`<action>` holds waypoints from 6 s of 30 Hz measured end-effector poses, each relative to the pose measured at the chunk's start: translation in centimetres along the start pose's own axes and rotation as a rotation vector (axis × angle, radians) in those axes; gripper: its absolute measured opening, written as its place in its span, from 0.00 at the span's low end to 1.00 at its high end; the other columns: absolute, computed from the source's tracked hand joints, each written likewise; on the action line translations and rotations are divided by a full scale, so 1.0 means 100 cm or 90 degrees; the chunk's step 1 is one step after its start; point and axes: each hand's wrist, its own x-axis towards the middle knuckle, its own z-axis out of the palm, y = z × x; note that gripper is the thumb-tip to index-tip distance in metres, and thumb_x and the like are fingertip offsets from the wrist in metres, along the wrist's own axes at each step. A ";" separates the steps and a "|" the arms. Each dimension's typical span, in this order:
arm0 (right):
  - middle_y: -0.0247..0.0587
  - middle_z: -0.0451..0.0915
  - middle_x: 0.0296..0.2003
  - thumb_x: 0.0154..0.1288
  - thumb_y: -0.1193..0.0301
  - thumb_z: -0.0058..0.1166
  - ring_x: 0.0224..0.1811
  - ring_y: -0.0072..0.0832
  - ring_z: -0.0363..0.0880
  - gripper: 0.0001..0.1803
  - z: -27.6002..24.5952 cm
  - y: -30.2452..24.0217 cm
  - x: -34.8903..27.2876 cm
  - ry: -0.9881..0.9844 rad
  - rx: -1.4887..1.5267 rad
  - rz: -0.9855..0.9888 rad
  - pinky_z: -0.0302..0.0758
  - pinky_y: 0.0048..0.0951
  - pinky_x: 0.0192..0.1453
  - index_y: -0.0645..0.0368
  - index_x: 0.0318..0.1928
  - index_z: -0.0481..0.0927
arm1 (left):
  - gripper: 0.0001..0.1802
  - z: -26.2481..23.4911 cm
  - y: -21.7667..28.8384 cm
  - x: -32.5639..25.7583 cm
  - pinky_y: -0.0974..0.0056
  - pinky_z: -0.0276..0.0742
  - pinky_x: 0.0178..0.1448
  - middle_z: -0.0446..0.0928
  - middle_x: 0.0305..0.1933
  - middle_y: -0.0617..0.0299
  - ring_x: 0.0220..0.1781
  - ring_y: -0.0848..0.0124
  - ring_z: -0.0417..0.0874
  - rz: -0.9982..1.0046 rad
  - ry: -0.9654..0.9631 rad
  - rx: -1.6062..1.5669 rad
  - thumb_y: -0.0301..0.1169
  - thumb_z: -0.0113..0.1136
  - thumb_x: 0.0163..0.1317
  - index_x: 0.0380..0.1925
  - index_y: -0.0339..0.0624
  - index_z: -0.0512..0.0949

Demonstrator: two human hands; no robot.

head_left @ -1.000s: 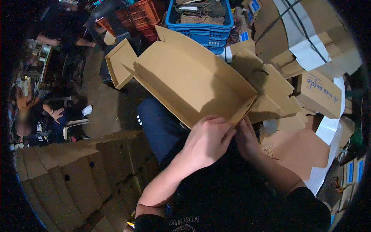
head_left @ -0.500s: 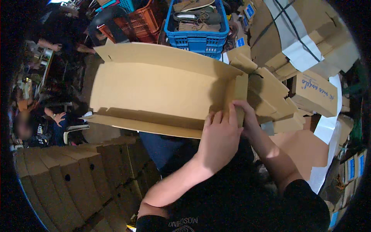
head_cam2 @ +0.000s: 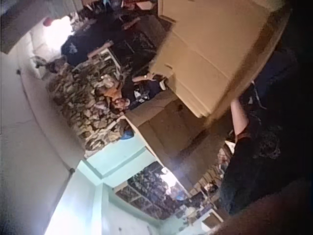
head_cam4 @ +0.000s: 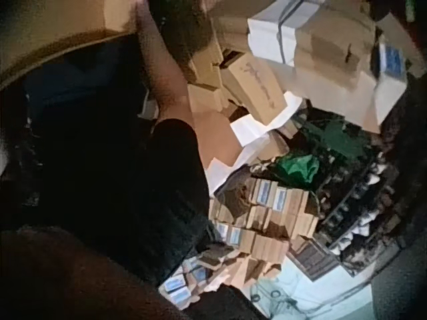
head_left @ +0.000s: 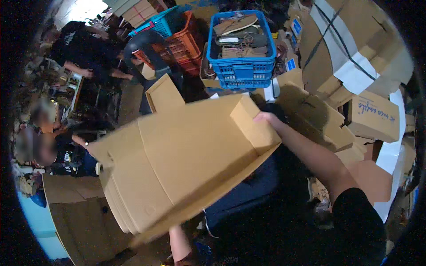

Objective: Assembling flat cardboard into shoe boxes and stacking them.

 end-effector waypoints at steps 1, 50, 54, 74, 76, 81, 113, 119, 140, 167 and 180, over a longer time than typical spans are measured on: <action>0.51 0.86 0.46 0.63 0.58 0.56 0.42 0.41 0.89 0.28 0.005 0.009 0.013 -0.015 -0.003 0.000 0.85 0.41 0.50 0.66 0.57 0.78 | 0.22 0.010 0.007 -0.015 0.58 0.78 0.64 0.83 0.58 0.58 0.58 0.69 0.83 0.066 -0.039 -0.049 0.46 0.48 0.80 0.58 0.41 0.80; 0.33 0.84 0.49 0.80 0.53 0.52 0.51 0.19 0.80 0.25 0.058 0.034 0.007 -0.205 -0.289 0.141 0.76 0.27 0.57 0.61 0.60 0.82 | 0.16 0.140 0.317 0.190 0.68 0.78 0.48 0.82 0.42 0.63 0.44 0.75 0.82 0.145 -0.126 -0.044 0.33 0.58 0.68 0.52 0.37 0.79; 0.36 0.84 0.51 0.76 0.52 0.56 0.51 0.23 0.82 0.27 0.053 0.040 0.000 -0.202 -0.313 0.102 0.77 0.29 0.56 0.61 0.62 0.78 | 0.13 0.134 0.318 0.183 0.63 0.76 0.54 0.81 0.47 0.59 0.50 0.69 0.81 0.197 -0.144 0.005 0.33 0.56 0.68 0.48 0.39 0.79; 0.48 0.87 0.40 0.68 0.62 0.64 0.39 0.35 0.86 0.34 0.058 0.000 -0.081 -0.063 -0.592 -0.167 0.81 0.38 0.46 0.65 0.68 0.68 | 0.21 0.106 0.359 0.230 0.67 0.74 0.55 0.82 0.50 0.63 0.55 0.73 0.79 0.021 -0.388 0.240 0.43 0.63 0.63 0.52 0.45 0.83; 0.48 0.87 0.36 0.68 0.64 0.62 0.37 0.37 0.87 0.32 0.059 0.005 -0.084 -0.072 -0.621 -0.162 0.81 0.37 0.45 0.66 0.67 0.68 | 0.20 0.108 0.350 0.245 0.67 0.75 0.52 0.82 0.48 0.64 0.53 0.73 0.79 0.005 -0.406 0.249 0.43 0.64 0.63 0.51 0.46 0.84; 0.50 0.87 0.34 0.64 0.70 0.62 0.39 0.48 0.87 0.32 0.064 0.015 -0.089 -0.017 -0.684 -0.199 0.81 0.45 0.46 0.64 0.67 0.69 | 0.16 0.112 0.378 0.223 0.66 0.75 0.47 0.81 0.45 0.67 0.50 0.76 0.78 0.001 -0.439 0.266 0.41 0.67 0.64 0.49 0.48 0.84; 0.58 0.87 0.40 0.49 0.68 0.76 0.45 0.56 0.86 0.58 0.073 0.015 -0.089 -0.065 -0.820 -0.066 0.81 0.52 0.50 0.55 0.76 0.51 | 0.14 0.123 0.355 0.241 0.66 0.75 0.51 0.85 0.38 0.65 0.44 0.73 0.82 0.021 -0.381 0.252 0.36 0.73 0.60 0.43 0.42 0.85; 0.60 0.86 0.40 0.49 0.70 0.75 0.44 0.57 0.86 0.60 0.076 0.015 -0.085 -0.108 -0.839 -0.079 0.81 0.53 0.50 0.54 0.78 0.49 | 0.15 0.130 0.371 0.237 0.66 0.77 0.48 0.86 0.38 0.63 0.41 0.72 0.84 0.074 -0.401 0.376 0.36 0.75 0.59 0.42 0.42 0.86; 0.45 0.85 0.46 0.61 0.58 0.69 0.45 0.36 0.85 0.28 0.038 0.003 -0.057 -0.046 -0.612 -0.115 0.80 0.37 0.51 0.60 0.57 0.79 | 0.16 0.113 0.359 0.232 0.66 0.75 0.43 0.85 0.36 0.66 0.40 0.74 0.82 0.069 -0.361 0.247 0.38 0.77 0.56 0.40 0.41 0.86; 0.40 0.86 0.36 0.57 0.68 0.75 0.39 0.25 0.83 0.35 0.023 0.029 -0.046 -0.135 -0.488 -0.054 0.79 0.31 0.43 0.67 0.62 0.74 | 0.22 0.128 0.386 0.232 0.59 0.77 0.46 0.87 0.35 0.58 0.39 0.64 0.85 0.123 -0.366 0.547 0.50 0.74 0.58 0.37 0.40 0.88; 0.30 0.81 0.28 0.43 0.74 0.75 0.31 0.16 0.76 0.46 0.032 0.021 -0.049 -0.182 -0.537 -0.010 0.72 0.23 0.34 0.71 0.66 0.72 | 0.19 0.134 0.381 0.232 0.62 0.75 0.44 0.85 0.30 0.62 0.35 0.68 0.82 0.158 -0.371 0.560 0.48 0.73 0.60 0.33 0.41 0.87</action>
